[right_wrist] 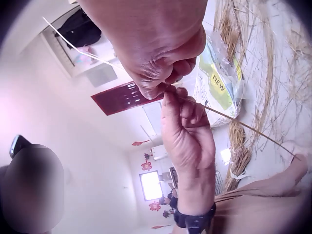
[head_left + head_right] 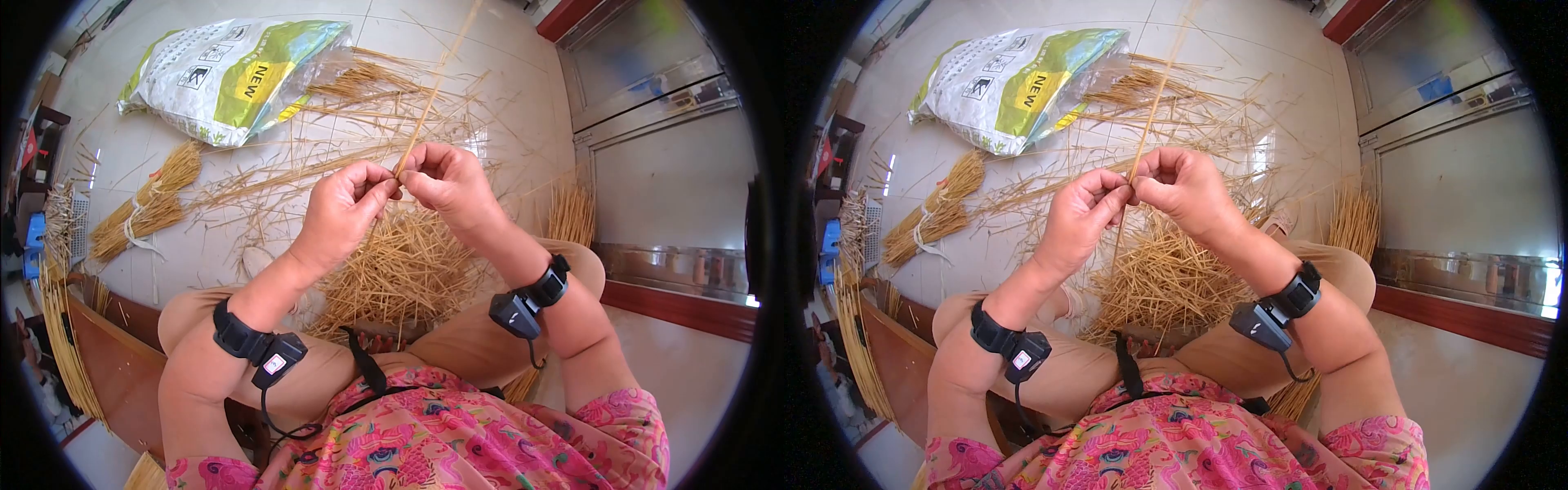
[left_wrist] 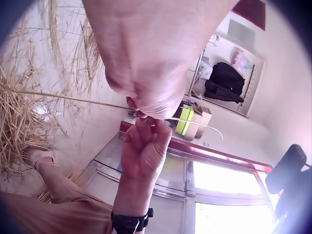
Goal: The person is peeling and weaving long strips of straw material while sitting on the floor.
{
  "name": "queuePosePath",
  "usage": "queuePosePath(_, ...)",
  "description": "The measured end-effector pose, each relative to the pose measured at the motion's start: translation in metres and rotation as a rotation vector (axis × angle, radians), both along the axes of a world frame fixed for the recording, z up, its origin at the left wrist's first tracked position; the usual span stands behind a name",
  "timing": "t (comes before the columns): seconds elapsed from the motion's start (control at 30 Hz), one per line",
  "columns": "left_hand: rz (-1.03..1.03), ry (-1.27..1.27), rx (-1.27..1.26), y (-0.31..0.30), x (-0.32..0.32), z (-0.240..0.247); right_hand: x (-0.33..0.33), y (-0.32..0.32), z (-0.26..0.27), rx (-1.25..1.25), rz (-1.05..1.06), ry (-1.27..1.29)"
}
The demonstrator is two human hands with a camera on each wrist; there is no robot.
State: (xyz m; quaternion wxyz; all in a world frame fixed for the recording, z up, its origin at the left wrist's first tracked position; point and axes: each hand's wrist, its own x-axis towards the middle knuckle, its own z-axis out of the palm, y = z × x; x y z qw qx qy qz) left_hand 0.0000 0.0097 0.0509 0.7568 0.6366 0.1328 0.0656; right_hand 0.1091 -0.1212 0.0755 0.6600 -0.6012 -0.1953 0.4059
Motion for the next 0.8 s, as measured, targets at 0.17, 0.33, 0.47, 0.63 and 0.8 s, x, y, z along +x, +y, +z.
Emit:
queuePosePath(0.17,0.060,-0.021,0.159,-0.004,-0.001,-0.003,-0.002,0.001,-0.011,-0.011,-0.032,-0.116)
queuePosePath(0.33,0.023,-0.023,0.105,-0.002,-0.001,-0.001,-0.002,0.002,-0.006,-0.040,-0.006,-0.108)
queuePosePath(0.47,-0.037,-0.001,0.034,0.000,0.000,0.003,0.003,0.001,-0.004,-0.007,0.054,-0.037)
queuePosePath(0.63,-0.015,0.004,0.013,0.001,0.000,0.000,0.006,0.000,-0.005,-0.009,0.050,0.045)
queuePosePath(0.8,0.034,0.016,0.066,0.001,0.001,-0.003,-0.003,0.005,-0.010,-0.017,-0.045,-0.116)
